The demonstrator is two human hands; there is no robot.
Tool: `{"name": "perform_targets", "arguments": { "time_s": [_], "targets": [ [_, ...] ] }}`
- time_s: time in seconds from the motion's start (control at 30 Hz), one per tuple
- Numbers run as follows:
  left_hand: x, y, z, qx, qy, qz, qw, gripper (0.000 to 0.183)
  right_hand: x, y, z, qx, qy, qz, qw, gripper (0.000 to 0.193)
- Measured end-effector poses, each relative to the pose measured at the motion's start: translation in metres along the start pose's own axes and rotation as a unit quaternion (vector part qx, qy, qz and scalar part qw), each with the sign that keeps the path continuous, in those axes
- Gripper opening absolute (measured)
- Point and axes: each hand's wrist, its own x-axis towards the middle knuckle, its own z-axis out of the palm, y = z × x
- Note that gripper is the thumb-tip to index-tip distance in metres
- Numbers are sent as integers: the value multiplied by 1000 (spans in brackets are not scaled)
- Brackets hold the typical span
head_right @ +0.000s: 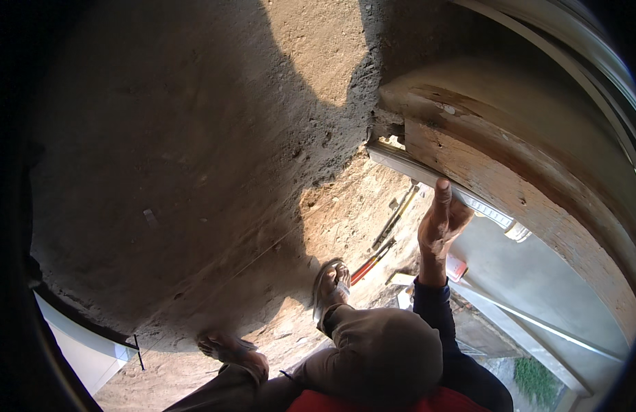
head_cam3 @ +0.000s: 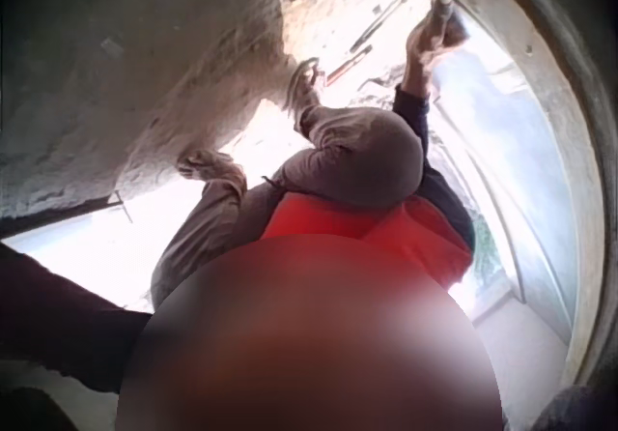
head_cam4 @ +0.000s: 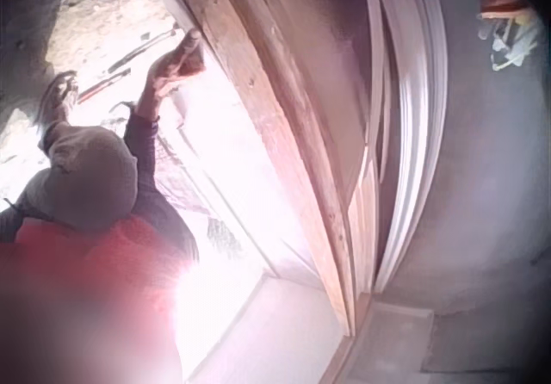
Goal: The person installs a white soffit panel along a concrete wall. They position the panel, use a hammer to drive nails into the panel's edge, and then place a metal trim piece over the edge, securing it with additional nails. The person works on the panel's edge and corner, ensuring it is flush against the wall.
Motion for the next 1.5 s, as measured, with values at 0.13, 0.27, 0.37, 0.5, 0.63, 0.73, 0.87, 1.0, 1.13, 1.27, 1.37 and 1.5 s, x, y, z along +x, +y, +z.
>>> {"name": "perform_targets", "arguments": {
  "time_s": [0.13, 0.27, 0.37, 0.5, 0.63, 0.73, 0.87, 1.0, 1.13, 1.27, 1.37, 1.5],
  "targets": [
    [-132, 10, 20, 25, -26, -82, 996, 20, 0, 2, -2, 15, -9, -8, 1000, 35],
    [-276, 44, 16, 63, -78, -170, 980, 24, 2, 0, 1, -1, -11, 7, 1000, 45],
    [-368, 69, -1, 100, -112, -226, 962, 28, 3, 0, 6, 21, 18, -14, 1000, 45],
    [-471, 97, -27, 134, -128, -252, 950, 30, 2, -2, 8, 28, 13, -11, 999, 40],
    [-563, 114, -44, 130, -114, -249, 953, 30, 3, -6, 7, 23, 5, 14, 1000, 28],
    [-607, 117, -47, 120, -119, -262, 950, 31, 4, -8, 8, 32, 3, 8, 999, 23],
    [-609, 123, -46, 164, -108, -315, 928, 31, 5, -12, 15, 27, 6, -7, 1000, 42],
    [-586, 142, -55, 125, -125, -384, 906, 31, 4, -14, 19, 28, -1, -27, 999, 41],
    [-589, 134, -46, 133, -117, -373, 911, 32, 2, -12, 15, 22, 8, -11, 1000, 31],
    [-612, 122, -42, 95, -109, -351, 925, 32, 4, -8, 9, 32, -13, -13, 999, 24],
    [-619, 122, -44, 87, -106, -350, 927, 33, 3, -10, 12, 25, 5, -16, 1000, 27],
    [-612, 125, -45, 77, -102, -351, 928, 34, 2, -18, 25, 44, 35, -16, 998, 25]
  ]
}}
